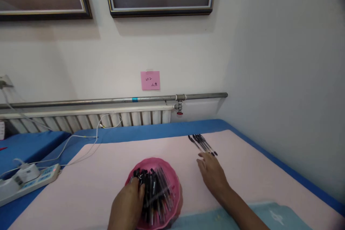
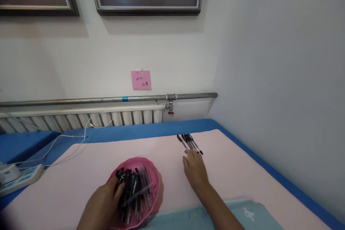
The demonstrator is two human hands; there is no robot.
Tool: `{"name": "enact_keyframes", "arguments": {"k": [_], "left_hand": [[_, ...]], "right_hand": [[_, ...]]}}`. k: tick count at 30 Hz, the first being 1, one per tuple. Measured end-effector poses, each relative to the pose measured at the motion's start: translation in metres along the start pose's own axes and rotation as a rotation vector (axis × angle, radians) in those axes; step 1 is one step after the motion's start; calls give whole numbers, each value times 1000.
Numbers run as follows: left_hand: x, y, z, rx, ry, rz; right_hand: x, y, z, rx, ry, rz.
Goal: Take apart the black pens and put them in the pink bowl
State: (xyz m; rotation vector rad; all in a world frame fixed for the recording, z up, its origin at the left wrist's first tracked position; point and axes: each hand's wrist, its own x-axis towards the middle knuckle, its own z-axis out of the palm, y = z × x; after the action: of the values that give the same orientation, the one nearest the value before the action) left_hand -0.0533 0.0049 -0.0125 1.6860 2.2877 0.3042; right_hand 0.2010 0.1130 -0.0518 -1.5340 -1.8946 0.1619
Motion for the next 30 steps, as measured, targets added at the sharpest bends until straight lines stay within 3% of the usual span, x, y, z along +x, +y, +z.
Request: {"name": "enact_keyframes", "arguments": {"k": [4,10,14,21,26,30], "left_hand": [[1,-2,1,-26,-1,-12],[-3,5,3,-128,53,85],[-9,20,6,-68,0,203],[-11,31,16,81,-60,152],[-10,30,23,20,-9,157],[-9,29,22,-9,32,159]], "right_hand": [[26,28,8,-139,-6,13],[42,32,20,-193,-94,110],[36,22,13,-89,-135,180],[11,-10,-14,263,-78,298],[-12,-32,-22,506,-76,334],[-37,-49,-19,709,-159,342]]}}
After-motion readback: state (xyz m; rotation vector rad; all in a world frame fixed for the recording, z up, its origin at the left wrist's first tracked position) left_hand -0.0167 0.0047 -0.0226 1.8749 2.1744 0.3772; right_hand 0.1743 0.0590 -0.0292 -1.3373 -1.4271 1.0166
